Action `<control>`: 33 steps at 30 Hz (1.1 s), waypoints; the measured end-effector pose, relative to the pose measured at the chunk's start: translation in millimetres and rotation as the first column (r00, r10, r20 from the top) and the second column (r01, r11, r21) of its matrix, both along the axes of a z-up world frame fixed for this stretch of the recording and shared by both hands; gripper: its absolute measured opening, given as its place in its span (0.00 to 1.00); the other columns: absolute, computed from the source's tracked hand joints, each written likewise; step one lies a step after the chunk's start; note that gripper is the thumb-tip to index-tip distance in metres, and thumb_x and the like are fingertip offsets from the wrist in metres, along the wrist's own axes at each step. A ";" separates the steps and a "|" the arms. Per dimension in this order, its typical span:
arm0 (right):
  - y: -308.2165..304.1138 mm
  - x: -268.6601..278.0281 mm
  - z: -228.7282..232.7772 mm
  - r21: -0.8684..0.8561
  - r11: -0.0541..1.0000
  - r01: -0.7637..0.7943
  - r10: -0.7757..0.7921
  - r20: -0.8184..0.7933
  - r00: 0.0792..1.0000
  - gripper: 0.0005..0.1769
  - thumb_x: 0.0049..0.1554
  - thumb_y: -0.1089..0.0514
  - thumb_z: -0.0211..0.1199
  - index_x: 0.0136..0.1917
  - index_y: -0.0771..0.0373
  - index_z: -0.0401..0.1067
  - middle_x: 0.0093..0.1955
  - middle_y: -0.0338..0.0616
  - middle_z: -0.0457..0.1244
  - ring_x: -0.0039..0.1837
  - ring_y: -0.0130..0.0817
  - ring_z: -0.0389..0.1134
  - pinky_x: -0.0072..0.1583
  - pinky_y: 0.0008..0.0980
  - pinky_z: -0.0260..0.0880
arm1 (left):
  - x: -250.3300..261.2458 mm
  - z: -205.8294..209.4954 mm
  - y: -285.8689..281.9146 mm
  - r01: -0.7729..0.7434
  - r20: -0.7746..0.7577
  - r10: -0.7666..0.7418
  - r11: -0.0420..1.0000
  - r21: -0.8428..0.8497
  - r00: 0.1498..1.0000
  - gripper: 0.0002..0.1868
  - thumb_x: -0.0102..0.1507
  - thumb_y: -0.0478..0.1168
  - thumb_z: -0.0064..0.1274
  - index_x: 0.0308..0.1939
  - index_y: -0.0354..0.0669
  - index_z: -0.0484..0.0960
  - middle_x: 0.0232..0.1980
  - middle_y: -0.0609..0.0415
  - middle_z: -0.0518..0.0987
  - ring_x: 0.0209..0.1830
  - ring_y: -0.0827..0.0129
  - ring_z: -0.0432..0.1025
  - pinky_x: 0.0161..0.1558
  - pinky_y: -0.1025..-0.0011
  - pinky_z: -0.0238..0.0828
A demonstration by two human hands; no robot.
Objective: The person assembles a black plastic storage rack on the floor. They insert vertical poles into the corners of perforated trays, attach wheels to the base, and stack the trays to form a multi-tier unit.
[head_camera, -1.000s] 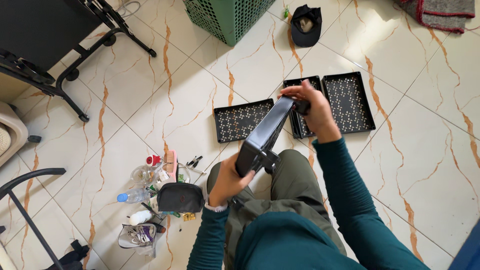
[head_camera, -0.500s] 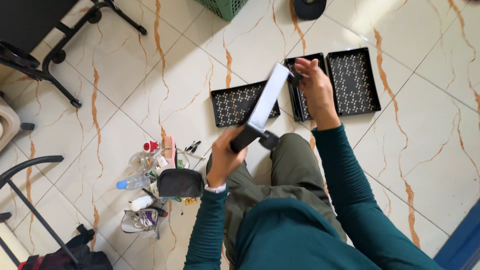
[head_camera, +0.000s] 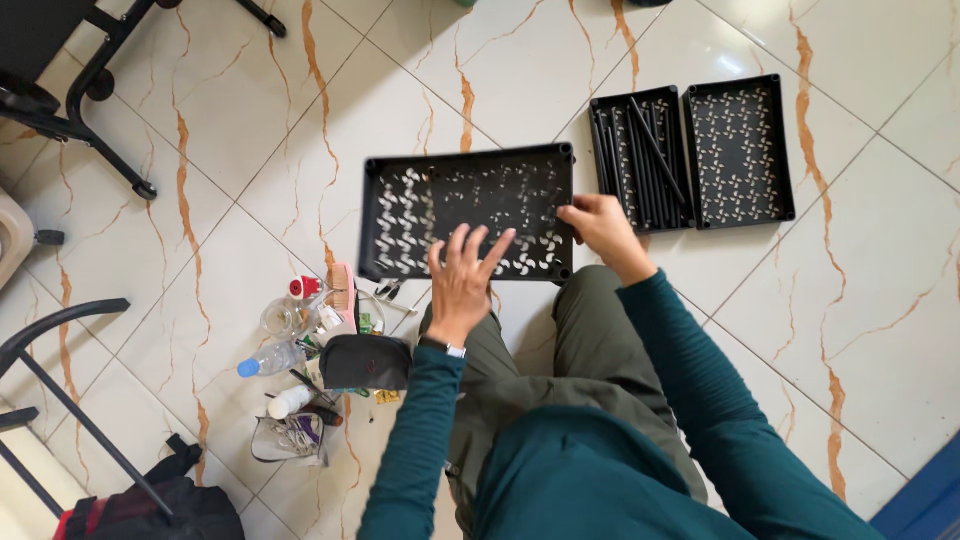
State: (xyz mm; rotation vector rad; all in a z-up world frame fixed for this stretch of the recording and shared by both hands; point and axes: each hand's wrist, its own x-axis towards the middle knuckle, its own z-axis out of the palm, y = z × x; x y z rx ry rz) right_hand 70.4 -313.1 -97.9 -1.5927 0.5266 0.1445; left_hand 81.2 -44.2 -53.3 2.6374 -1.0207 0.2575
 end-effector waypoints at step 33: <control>-55.6 18.6 -223.1 -0.789 0.602 -0.126 -0.123 -0.247 0.961 0.10 0.58 0.57 0.58 0.43 0.68 0.73 0.41 0.66 0.68 0.46 0.66 0.71 0.53 0.58 0.72 | 36.3 -229.4 81.3 -0.981 -0.984 -0.131 -0.166 -0.096 0.118 0.11 0.70 0.38 0.49 0.56 0.44 0.71 0.43 0.53 0.79 0.43 0.64 0.78 0.38 0.51 0.83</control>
